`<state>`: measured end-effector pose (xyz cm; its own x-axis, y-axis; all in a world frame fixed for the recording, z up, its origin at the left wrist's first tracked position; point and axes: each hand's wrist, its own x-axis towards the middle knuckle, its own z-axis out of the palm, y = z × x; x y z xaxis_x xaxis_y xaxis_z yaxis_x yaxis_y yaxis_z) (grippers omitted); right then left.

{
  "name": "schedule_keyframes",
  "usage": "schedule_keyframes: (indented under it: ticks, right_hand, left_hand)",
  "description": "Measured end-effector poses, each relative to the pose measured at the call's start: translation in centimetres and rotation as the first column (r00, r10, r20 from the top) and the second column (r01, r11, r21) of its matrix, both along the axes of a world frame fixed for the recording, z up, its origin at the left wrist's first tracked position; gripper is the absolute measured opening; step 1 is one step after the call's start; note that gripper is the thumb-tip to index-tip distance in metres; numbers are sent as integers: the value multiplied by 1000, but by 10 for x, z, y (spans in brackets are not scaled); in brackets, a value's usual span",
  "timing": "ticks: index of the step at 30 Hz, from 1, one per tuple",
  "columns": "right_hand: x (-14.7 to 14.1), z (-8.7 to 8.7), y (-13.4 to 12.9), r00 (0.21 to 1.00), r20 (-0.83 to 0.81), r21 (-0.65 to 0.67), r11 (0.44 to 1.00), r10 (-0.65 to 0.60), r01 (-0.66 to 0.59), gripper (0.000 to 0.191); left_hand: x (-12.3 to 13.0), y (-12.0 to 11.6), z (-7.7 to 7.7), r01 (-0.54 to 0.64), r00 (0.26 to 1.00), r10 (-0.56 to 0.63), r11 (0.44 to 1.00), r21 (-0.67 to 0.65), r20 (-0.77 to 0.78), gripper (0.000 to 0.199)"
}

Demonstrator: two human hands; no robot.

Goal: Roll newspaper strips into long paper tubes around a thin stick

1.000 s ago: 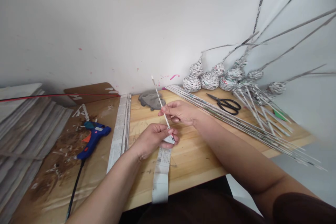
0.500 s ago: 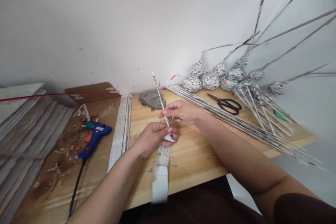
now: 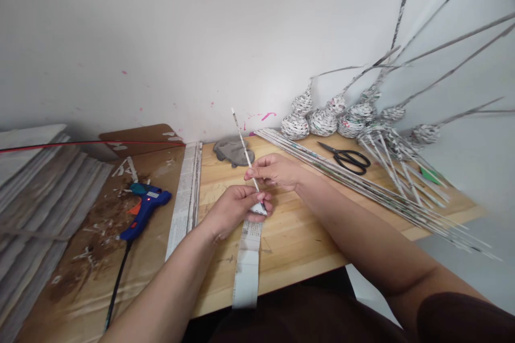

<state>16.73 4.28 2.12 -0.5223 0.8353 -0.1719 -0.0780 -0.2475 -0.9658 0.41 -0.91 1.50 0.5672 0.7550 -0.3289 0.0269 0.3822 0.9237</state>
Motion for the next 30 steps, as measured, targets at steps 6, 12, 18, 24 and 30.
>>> schedule_keyframes:
  ticks: [6, 12, 18, 24, 30]
  right_hand:
    - [-2, 2, 0, 999, 5, -2, 999, -35, 35, 35]
    - [-5, 6, -2, 987, 61, 95, 985, -149, 143, 34]
    - [3, 9, -2, 999, -14, 39, 998, 45, -44, 38]
    - [0, 6, -1, 996, 4, 28, 995, -92, 92, 35]
    - [-4, 8, -1, 978, 109, 217, 964, -180, 153, 38]
  left_hand:
    - [-1, 0, 1, 29, 1000, -29, 1000, 3, 0, 36]
    - [-1, 0, 0, 37, 999, -37, 999, 18, 3, 35]
    - [0, -2, 0, 47, 999, -47, 999, -6, 14, 36]
    - [1, -2, 1, 34, 999, -34, 999, -13, 32, 36]
    - [2, -1, -1, 64, 998, -64, 998, 12, 17, 34]
